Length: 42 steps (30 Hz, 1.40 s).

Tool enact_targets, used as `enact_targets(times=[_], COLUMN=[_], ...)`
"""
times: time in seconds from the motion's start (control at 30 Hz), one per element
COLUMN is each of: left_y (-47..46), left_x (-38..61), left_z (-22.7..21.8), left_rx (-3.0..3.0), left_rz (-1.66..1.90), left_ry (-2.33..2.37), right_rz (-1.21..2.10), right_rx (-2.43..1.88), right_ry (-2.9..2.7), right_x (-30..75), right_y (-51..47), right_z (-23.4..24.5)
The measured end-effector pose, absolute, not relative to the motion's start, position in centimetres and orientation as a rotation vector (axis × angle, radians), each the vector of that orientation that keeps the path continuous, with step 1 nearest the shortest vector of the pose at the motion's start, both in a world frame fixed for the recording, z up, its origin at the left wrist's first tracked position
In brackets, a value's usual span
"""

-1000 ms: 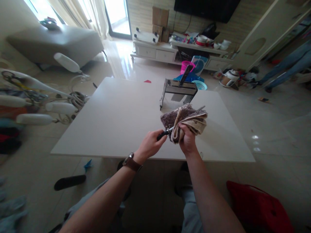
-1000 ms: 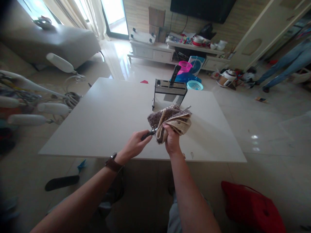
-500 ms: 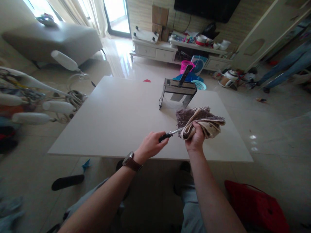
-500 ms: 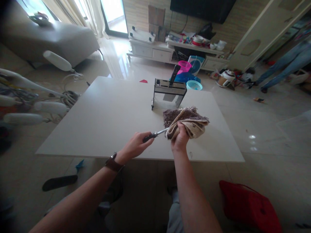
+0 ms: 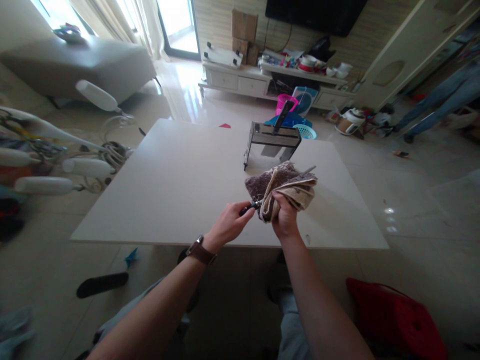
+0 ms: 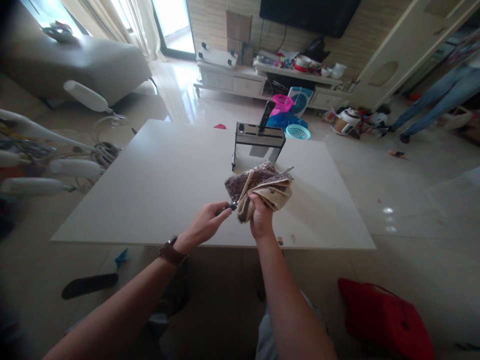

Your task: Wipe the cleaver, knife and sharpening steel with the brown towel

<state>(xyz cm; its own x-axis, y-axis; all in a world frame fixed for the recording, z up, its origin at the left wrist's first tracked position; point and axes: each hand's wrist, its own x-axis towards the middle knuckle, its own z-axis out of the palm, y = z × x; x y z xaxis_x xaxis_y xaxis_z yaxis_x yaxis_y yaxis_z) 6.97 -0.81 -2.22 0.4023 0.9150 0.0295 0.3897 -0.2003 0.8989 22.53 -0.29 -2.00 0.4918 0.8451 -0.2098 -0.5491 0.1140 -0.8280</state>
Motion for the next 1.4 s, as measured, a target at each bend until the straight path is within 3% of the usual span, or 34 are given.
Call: enact_targets(times=[0.67, 1.17, 1.4], left_y=[-1.1, -0.9, -1.2], left_x=[7.1, 6.6, 6.8], left_z=[-1.6, -1.7, -1.7], left_rx=[1.934, 2.012, 2.07], left_rz=[0.667, 0.561, 0.53], left_ry=[1.23, 1.232, 1.307], right_rz=[1.232, 1.031, 1.095], right_rx=[-1.0, -1.028, -1.058], right_ry=[-0.285, -0.153, -0.139], right_x=[22.9, 26.7, 25.9], right_y=[-0.5, 0.5, 0.0], right_z=[-1.5, -1.6, -1.7])
